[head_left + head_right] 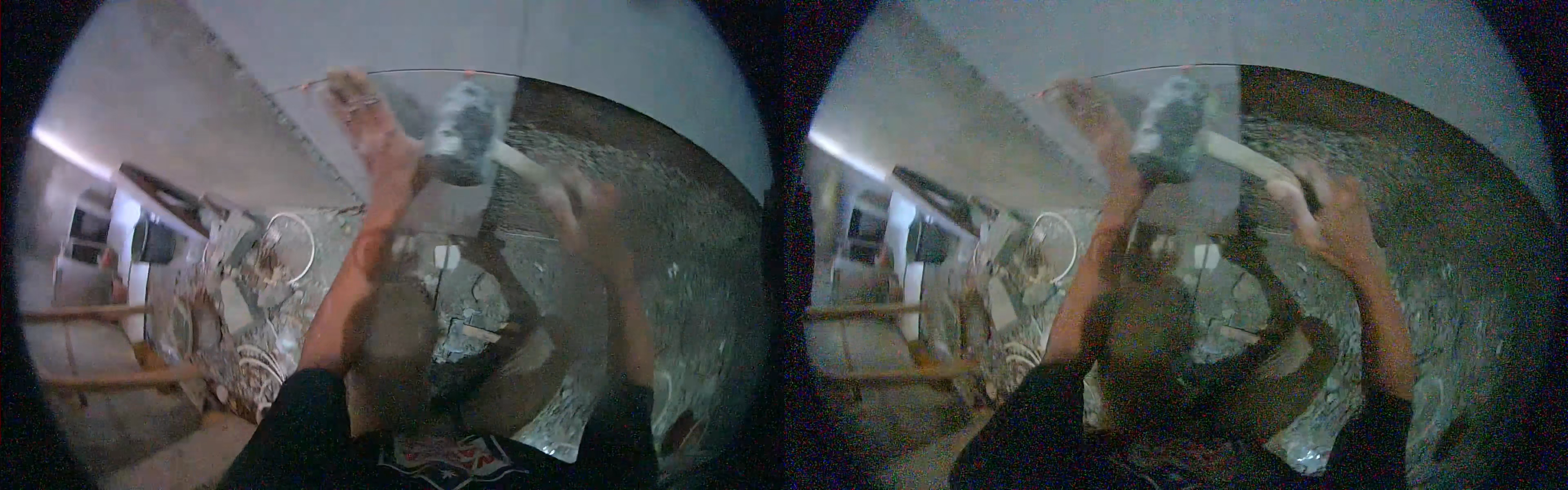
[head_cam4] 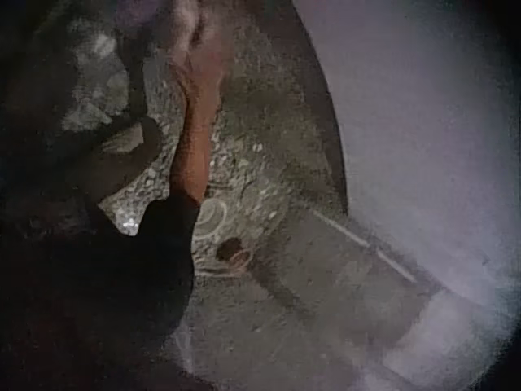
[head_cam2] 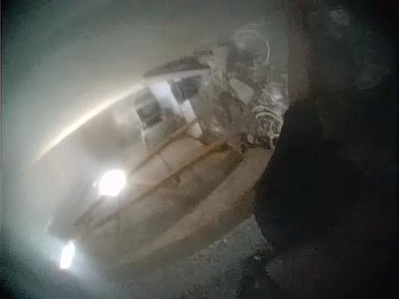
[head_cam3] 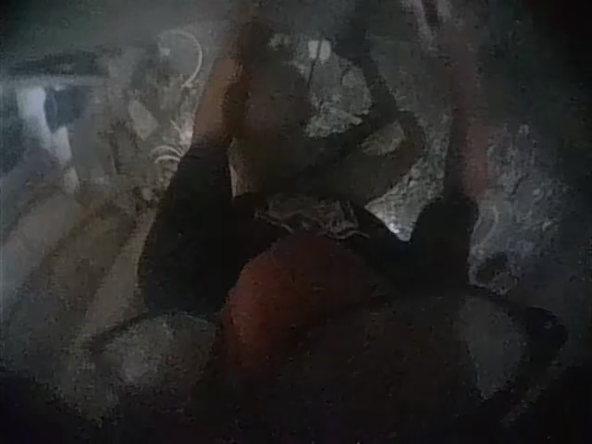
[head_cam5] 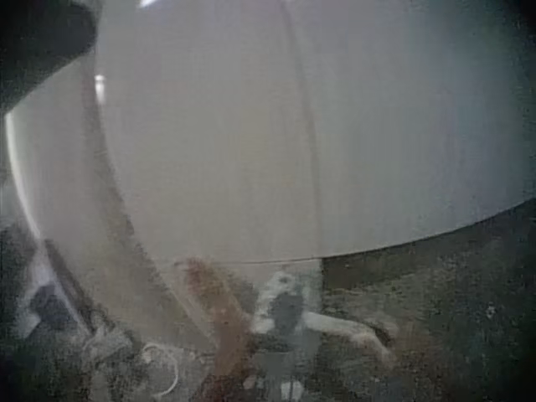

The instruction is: The person installs wall tiles by tapping them into place with a mallet and pressing them into alignment by hand.

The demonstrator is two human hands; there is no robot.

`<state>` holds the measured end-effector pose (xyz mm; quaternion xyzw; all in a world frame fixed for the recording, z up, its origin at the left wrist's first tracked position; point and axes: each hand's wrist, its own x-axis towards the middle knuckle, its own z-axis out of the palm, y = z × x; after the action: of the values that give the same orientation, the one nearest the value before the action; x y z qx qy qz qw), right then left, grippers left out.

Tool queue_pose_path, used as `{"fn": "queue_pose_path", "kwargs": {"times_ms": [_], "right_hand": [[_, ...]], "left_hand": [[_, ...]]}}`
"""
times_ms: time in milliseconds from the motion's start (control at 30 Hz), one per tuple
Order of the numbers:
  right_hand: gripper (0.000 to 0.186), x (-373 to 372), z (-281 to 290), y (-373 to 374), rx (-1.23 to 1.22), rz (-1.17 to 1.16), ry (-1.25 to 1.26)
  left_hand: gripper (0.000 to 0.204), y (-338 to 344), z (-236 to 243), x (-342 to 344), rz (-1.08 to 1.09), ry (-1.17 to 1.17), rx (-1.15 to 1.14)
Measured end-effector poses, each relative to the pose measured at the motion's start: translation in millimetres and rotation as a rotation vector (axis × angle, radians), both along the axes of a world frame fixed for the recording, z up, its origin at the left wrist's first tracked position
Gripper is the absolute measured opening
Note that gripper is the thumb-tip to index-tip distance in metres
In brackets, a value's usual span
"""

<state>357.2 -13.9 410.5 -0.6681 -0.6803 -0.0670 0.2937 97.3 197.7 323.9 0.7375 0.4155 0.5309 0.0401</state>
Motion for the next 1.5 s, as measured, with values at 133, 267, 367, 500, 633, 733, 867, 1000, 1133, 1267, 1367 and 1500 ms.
{"fn": "queue_pose_path", "kwargs": {"times_ms": [133, 267, 367, 500, 633, 733, 867, 1000, 1133, 1267, 1367, 1500], "right_hand": [[0.043, -33.0, 18.9, 15.9, -0.116, 0.129, 0.191], [0.041, -38.5, 19.2, 29.3, -0.072, 0.146, 0.021], [0.039, -33.4, 15.1, 38.4, -0.005, 0.214, -0.066], [0.039, -33.3, 18.5, 54.6, -0.004, 0.174, -0.106], [0.038, -41.7, 16.7, 53.5, 0.03, 0.183, -0.09], [0.036, -38.5, 13.2, 55.5, -0.087, 0.16, -0.012], [0.036, -34.2, -22.4, 45.0, -0.023, 0.174, -0.027], [0.036, -59.5, -36.8, -2.2, -0.136, 0.056, 0.342], [0.045, -92.0, -97.6, -44.4, -0.064, -0.186, 0.506], [0.055, -98.9, -125.3, -65.2, -0.237, -0.257, 0.938], [0.065, -109.8, -104.7, -56.5, -0.166, -0.266, 1.347], [0.067, -116.3, -75.1, -27.1, -0.095, -0.087, 1.64]], "left_hand": [[0.097, -0.9, 15.2, -16.3, 0.11, 0.136, -0.071], [0.076, -3.1, 11.9, -29.7, -0.252, 0.218, -0.059], [0.06, -5.4, 0.5, -32.6, -0.503, 0.263, -0.04], [0.086, -5.4, -61.8, -19.6, -0.379, -0.015, -0.348], [0.096, -3.7, -69.9, -20.7, -0.338, -0.081, -0.426], [0.1, -12.6, -43.9, -23.2, -0.287, -0.034, -0.358], [0.106, -26.3, 7.6, -13.3, -0.071, 0.03, -0.189], [0.113, -35.3, 47.7, -4.6, 0.067, 0.046, -0.109], [0.12, -29.0, 59.1, 0.9, 0.076, -0.024, -0.058], [0.127, -32.5, 86.5, 28.2, 0.13, 0.021, -0.035], [0.131, -20.9, 80.8, 29.2, 0.087, 0.007, 0.078], [0.132, -23.9, 83.0, 32.7, 0.124, 0.053, 0.062]]}}
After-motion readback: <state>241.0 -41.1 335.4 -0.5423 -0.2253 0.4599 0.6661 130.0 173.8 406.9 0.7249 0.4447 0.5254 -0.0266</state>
